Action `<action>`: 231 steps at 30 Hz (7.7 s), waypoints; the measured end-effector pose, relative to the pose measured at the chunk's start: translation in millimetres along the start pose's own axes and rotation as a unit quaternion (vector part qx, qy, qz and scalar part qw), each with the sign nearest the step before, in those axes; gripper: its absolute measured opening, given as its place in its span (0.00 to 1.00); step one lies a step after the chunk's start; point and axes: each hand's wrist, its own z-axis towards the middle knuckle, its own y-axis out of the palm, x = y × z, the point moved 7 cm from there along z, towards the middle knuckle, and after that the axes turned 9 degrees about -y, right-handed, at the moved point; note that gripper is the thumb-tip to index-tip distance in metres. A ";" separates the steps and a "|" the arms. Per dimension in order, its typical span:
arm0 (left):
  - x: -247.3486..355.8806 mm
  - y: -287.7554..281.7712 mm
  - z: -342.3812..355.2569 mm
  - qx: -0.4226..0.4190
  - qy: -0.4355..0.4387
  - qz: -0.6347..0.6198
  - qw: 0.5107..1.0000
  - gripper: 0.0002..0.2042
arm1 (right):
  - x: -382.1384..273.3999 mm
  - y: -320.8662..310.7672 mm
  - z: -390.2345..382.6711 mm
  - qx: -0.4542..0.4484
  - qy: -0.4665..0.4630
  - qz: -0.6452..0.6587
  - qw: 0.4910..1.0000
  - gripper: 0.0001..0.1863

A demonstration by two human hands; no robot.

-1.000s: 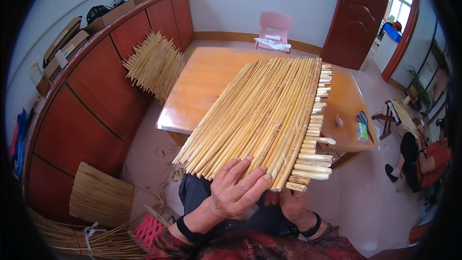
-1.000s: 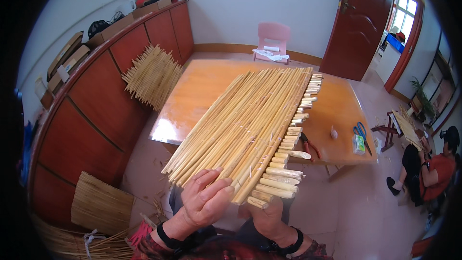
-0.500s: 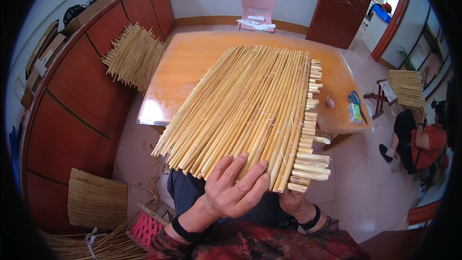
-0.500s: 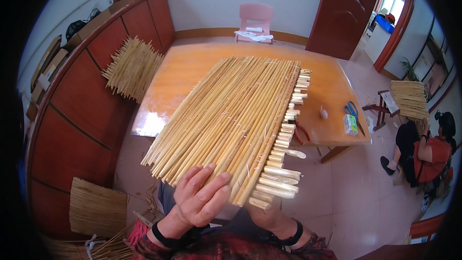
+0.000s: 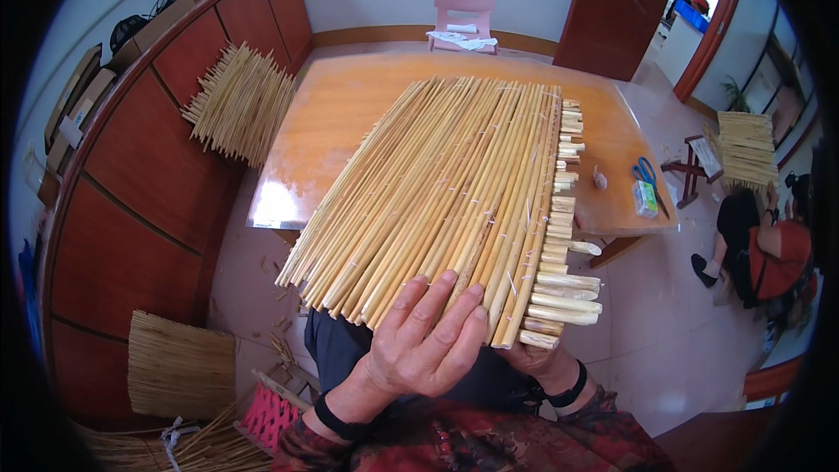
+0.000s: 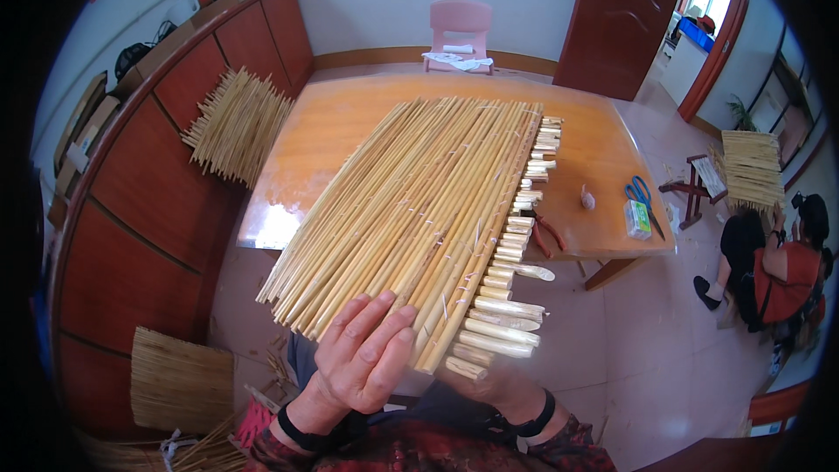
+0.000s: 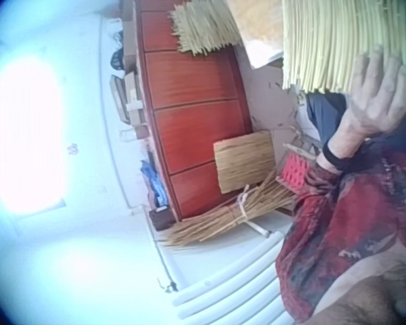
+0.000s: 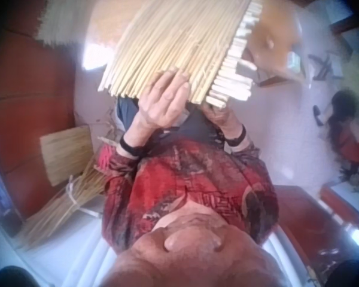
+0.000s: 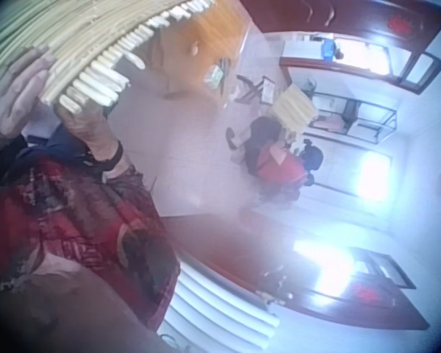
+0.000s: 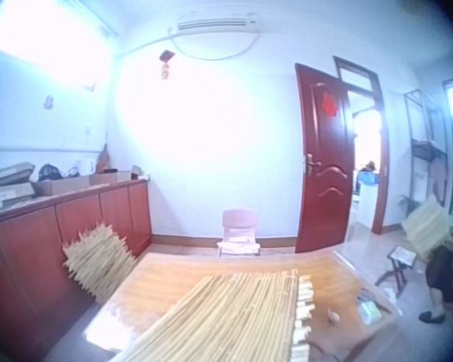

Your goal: The person weaves together lengths of straw using white thread and trims the edges with shears.

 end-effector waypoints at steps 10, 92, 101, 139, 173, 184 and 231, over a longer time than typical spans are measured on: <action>0.6 2.7 0.2 -0.001 0.008 0.003 1.000 0.09 | -6.1 0.2 3.0 -0.003 -0.043 -0.076 0.996 0.20; -27.9 31.0 42.8 -0.016 -0.003 0.050 0.999 0.18 | -87.5 -53.2 54.5 0.119 -0.103 -0.104 0.982 0.03; -58.3 -21.7 67.7 0.106 -0.090 0.036 0.990 0.17 | -34.9 -55.4 77.0 0.267 0.043 0.234 0.934 0.07; -127.1 -108.3 30.2 0.262 -0.335 -0.147 0.893 0.16 | -90.9 61.9 151.6 0.032 -0.217 -0.130 0.967 0.22; -115.2 -100.2 20.1 0.231 -0.319 -0.087 0.915 0.16 | -91.1 55.6 157.1 -0.033 -0.221 -0.205 0.953 0.21; -116.4 -97.2 19.0 0.239 -0.319 -0.123 0.909 0.16 | -92.3 50.8 154.1 -0.029 -0.221 -0.214 0.951 0.21; -5.0 -29.0 -33.4 0.069 -0.021 -0.131 0.989 0.13 | -33.1 -4.8 -37.1 -0.063 0.135 -0.001 0.989 0.18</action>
